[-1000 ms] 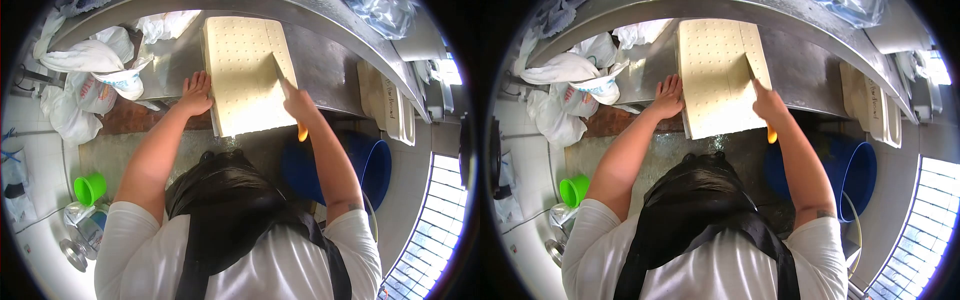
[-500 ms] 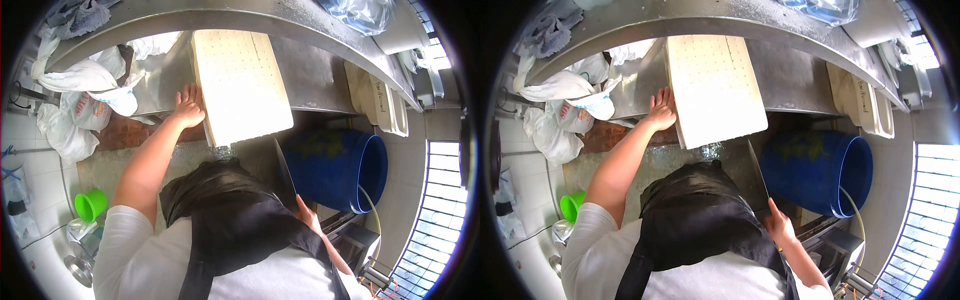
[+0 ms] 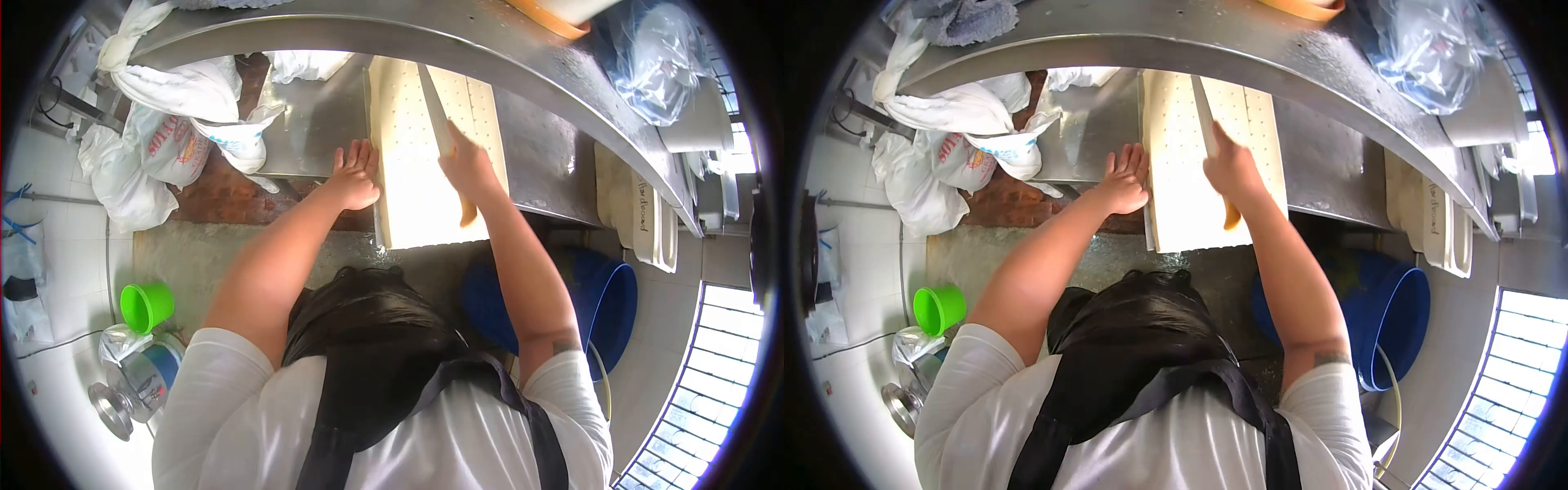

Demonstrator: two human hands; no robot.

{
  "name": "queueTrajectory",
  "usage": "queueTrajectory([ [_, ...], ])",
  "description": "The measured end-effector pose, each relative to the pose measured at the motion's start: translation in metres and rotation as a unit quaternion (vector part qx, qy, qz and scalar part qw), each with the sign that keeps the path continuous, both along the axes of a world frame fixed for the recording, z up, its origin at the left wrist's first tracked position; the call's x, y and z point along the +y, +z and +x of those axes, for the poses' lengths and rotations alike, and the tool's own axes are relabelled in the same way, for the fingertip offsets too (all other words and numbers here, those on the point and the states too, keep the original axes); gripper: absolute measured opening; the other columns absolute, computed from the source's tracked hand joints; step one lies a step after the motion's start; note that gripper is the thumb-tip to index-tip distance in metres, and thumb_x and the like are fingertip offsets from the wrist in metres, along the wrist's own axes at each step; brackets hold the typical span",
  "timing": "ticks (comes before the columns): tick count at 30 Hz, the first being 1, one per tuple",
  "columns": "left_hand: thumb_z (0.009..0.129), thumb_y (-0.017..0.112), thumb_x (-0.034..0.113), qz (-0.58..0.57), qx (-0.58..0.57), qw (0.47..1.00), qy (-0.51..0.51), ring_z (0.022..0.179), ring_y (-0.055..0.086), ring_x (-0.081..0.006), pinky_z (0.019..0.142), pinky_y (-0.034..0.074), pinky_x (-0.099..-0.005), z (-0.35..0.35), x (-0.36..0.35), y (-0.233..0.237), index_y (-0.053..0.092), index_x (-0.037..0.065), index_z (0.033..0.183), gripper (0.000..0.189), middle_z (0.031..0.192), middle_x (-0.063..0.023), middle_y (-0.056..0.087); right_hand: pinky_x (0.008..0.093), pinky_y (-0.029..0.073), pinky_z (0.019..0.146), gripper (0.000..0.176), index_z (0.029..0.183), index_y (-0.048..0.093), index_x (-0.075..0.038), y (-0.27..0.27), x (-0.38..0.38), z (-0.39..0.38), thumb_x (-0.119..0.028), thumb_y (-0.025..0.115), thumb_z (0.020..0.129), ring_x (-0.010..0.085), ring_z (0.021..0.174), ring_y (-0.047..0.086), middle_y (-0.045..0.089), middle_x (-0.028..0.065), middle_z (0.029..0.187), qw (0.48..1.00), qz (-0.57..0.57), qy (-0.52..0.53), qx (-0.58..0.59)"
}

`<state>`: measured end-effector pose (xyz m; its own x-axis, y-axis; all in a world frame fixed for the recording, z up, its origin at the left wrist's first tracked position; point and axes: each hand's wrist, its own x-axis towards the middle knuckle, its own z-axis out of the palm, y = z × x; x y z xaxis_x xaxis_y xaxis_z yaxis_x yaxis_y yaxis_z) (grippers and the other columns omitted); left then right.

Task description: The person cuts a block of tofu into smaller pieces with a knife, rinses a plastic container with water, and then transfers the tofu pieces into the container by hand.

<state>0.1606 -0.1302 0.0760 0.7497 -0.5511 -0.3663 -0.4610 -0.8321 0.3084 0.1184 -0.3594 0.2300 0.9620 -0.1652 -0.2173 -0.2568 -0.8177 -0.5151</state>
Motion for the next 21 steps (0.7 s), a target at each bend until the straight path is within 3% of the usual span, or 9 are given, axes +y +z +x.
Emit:
queueTrajectory([
  [3, 0.097, 0.048, 0.035, -0.01, 0.014, 1.0, -0.001, 0.164, -0.008, -0.0395, 0.13, -0.004, -0.0597, 0.001, 0.002, 0.005, 0.003, 0.0, 0.169, 0.092, 0.177, -0.0236, -0.002, 0.0431, 0.056, 0.096, 0.077, 0.165, 0.038, -0.014, -0.02, 0.007, 0.077, -0.014, 0.06, 0.092, 0.0368, 0.109, 0.071, 0.069, 0.0277, 0.127, 0.996, -0.063, 0.042, -0.054],
  [4, 0.098, 0.048, 0.037, -0.014, 0.007, 1.0, 0.001, 0.164, -0.008, -0.0395, 0.13, -0.003, -0.0601, 0.002, 0.003, -0.001, 0.003, 0.001, 0.169, 0.092, 0.177, -0.0237, -0.003, 0.0424, 0.059, 0.089, 0.078, 0.165, 0.039, -0.014, -0.012, 0.016, 0.093, -0.012, 0.059, 0.089, 0.0345, 0.1, 0.074, 0.072, 0.0266, 0.119, 0.997, -0.055, 0.03, -0.045],
  [10, 0.098, 0.048, 0.038, -0.023, 0.002, 1.0, 0.002, 0.164, -0.007, -0.0401, 0.131, -0.002, -0.0604, 0.002, 0.004, -0.002, 0.003, 0.001, 0.169, 0.092, 0.177, -0.0238, -0.002, 0.0406, 0.061, 0.073, 0.079, 0.162, 0.043, -0.012, -0.039, 0.024, 0.157, -0.006, 0.054, 0.084, 0.0288, 0.076, 0.076, 0.076, 0.0226, 0.096, 0.991, -0.114, 0.043, -0.047],
  [14, 0.099, 0.047, 0.038, -0.02, 0.006, 1.0, -0.001, 0.164, -0.007, -0.0403, 0.13, -0.002, -0.061, 0.003, 0.003, 0.002, 0.003, 0.001, 0.169, 0.09, 0.177, -0.0238, -0.002, 0.0406, 0.061, 0.072, 0.078, 0.161, 0.044, -0.01, -0.028, 0.027, 0.139, -0.005, 0.053, 0.083, 0.028, 0.073, 0.075, 0.076, 0.0219, 0.093, 0.993, -0.104, 0.052, -0.028],
  [16, 0.099, 0.047, 0.037, -0.016, 0.006, 1.0, -0.004, 0.164, -0.006, -0.0401, 0.13, -0.002, -0.0609, 0.003, 0.004, 0.003, 0.003, 0.001, 0.169, 0.09, 0.177, -0.0237, -0.002, 0.0402, 0.061, 0.071, 0.078, 0.16, 0.045, -0.01, -0.012, 0.033, 0.118, -0.005, 0.052, 0.083, 0.0274, 0.071, 0.075, 0.076, 0.0211, 0.09, 0.993, -0.074, 0.073, 0.062],
  [19, 0.098, 0.045, 0.036, -0.002, 0.004, 1.0, -0.012, 0.164, -0.006, -0.0397, 0.13, -0.002, -0.0605, 0.002, 0.002, 0.005, 0.002, 0.001, 0.169, 0.09, 0.177, -0.0234, -0.002, 0.0404, 0.061, 0.07, 0.077, 0.16, 0.045, -0.011, -0.012, 0.037, 0.079, -0.004, 0.052, 0.084, 0.0267, 0.069, 0.075, 0.076, 0.0206, 0.091, 0.99, -0.097, 0.065, 0.079],
  [20, 0.098, 0.045, 0.037, -0.003, 0.002, 1.0, -0.009, 0.164, -0.006, -0.0396, 0.13, -0.002, -0.0606, 0.002, 0.002, 0.003, 0.002, 0.001, 0.169, 0.091, 0.177, -0.0232, -0.002, 0.0411, 0.061, 0.073, 0.076, 0.161, 0.045, -0.013, -0.014, 0.038, 0.063, -0.004, 0.052, 0.085, 0.0277, 0.073, 0.076, 0.076, 0.0215, 0.095, 0.991, -0.092, 0.058, 0.082],
  [21, 0.098, 0.045, 0.037, -0.004, 0.0, 1.0, -0.006, 0.164, -0.006, -0.0396, 0.13, -0.002, -0.0606, 0.001, 0.002, 0.002, 0.002, 0.001, 0.169, 0.091, 0.177, -0.023, -0.002, 0.045, 0.06, 0.079, 0.072, 0.157, 0.047, -0.011, -0.015, 0.04, 0.042, -0.004, 0.053, 0.086, 0.035, 0.083, 0.076, 0.076, 0.0246, 0.101, 0.993, -0.088, 0.052, 0.058],
])
